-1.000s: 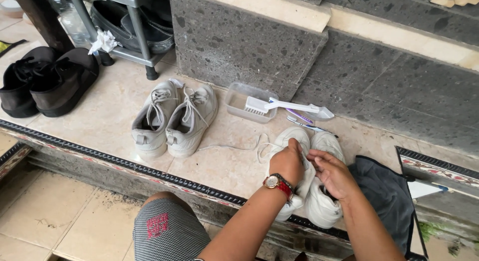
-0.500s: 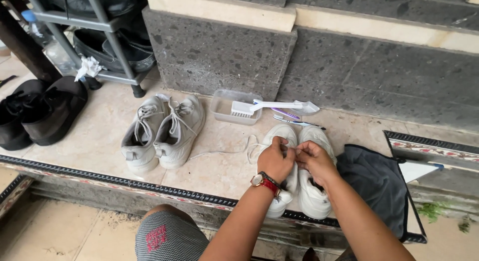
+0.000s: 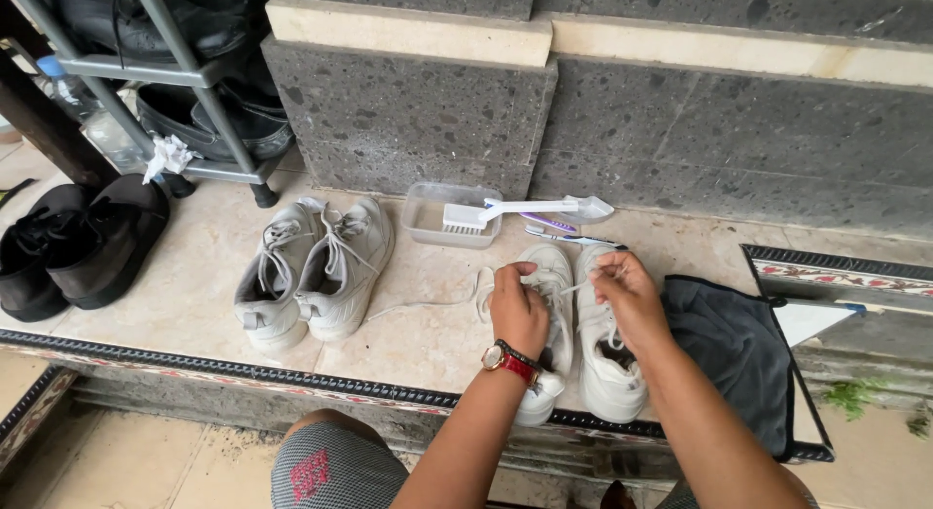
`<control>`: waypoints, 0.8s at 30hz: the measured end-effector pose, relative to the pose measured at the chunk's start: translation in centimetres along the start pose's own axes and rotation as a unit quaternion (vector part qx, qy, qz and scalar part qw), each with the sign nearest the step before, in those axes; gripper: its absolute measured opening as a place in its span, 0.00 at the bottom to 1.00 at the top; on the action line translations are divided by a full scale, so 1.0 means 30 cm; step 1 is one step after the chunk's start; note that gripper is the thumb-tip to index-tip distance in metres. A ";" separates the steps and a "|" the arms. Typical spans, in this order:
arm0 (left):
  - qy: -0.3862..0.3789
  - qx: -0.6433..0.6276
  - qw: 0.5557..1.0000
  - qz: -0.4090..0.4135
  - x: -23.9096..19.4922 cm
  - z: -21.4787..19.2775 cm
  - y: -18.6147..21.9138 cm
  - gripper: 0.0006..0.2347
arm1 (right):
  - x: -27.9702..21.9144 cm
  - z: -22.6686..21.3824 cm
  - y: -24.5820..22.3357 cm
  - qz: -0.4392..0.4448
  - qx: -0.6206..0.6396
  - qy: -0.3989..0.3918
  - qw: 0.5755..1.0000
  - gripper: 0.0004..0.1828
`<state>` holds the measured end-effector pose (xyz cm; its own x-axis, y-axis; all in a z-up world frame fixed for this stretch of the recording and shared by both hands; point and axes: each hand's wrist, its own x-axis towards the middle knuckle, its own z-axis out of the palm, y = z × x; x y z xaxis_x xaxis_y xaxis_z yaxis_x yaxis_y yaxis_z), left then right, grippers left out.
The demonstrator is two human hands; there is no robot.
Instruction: Lacing up a pair of white sneakers and then wiping them with a sponge as a finishing step.
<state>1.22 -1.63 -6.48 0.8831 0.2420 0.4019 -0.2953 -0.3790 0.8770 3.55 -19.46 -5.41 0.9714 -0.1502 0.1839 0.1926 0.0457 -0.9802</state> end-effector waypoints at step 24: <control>-0.208 0.303 0.929 -0.037 -0.036 -0.024 0.051 0.09 | 0.077 -0.075 0.028 0.138 0.158 -0.020 0.977 0.04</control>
<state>-0.45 -1.84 -5.40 0.9946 -0.0313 0.0992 -0.0801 -0.8394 0.5376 5.63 -22.00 -5.96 0.9959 -0.0497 -0.0757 -0.0509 0.3834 -0.9222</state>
